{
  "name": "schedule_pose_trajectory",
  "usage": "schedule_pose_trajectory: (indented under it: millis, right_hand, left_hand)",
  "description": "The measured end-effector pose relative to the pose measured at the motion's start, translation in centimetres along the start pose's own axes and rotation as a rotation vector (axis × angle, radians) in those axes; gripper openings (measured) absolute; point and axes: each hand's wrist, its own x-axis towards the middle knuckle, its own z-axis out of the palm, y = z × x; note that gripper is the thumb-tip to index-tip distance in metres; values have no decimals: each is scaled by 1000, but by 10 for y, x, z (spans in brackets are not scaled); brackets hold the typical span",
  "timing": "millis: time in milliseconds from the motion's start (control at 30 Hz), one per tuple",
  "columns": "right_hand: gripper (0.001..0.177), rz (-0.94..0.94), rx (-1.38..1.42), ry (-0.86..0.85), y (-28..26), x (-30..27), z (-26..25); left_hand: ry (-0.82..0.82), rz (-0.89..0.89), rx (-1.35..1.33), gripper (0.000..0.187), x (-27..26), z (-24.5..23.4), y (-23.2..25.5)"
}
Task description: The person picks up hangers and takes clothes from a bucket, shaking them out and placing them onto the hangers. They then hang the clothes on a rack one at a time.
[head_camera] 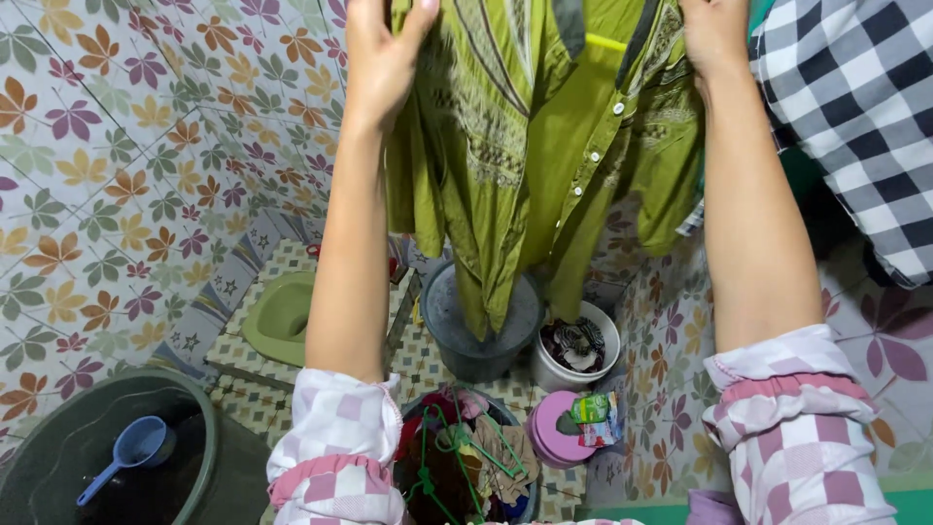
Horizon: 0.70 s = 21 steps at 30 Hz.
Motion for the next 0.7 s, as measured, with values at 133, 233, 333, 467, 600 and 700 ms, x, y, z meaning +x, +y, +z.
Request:
schedule_pose_trajectory:
  millis: [133, 233, 333, 467, 600, 700]
  right_hand:
    - [44, 297, -553, 75, -7, 3, 2]
    - [43, -203, -706, 210, -24, -19, 5]
    - [46, -421, -724, 284, -50, -60, 19]
    - [50, -168, -468, 142, -56, -102, 38]
    - [42, -72, -450, 114, -29, -120, 38]
    - [27, -51, -442, 78, -5, -125, 36]
  left_hand:
    - [-84, -429, 235, 16, -14, 0, 19]
    - [-66, -471, 366, 13, -30, 14, 12]
    - [-26, -366, 475, 21, -49, 24, 0]
    - [92, -442, 568, 41, -60, 46, -13]
    - [274, -241, 999, 58, -60, 81, 2]
    - [177, 26, 981, 54, -64, 112, 21]
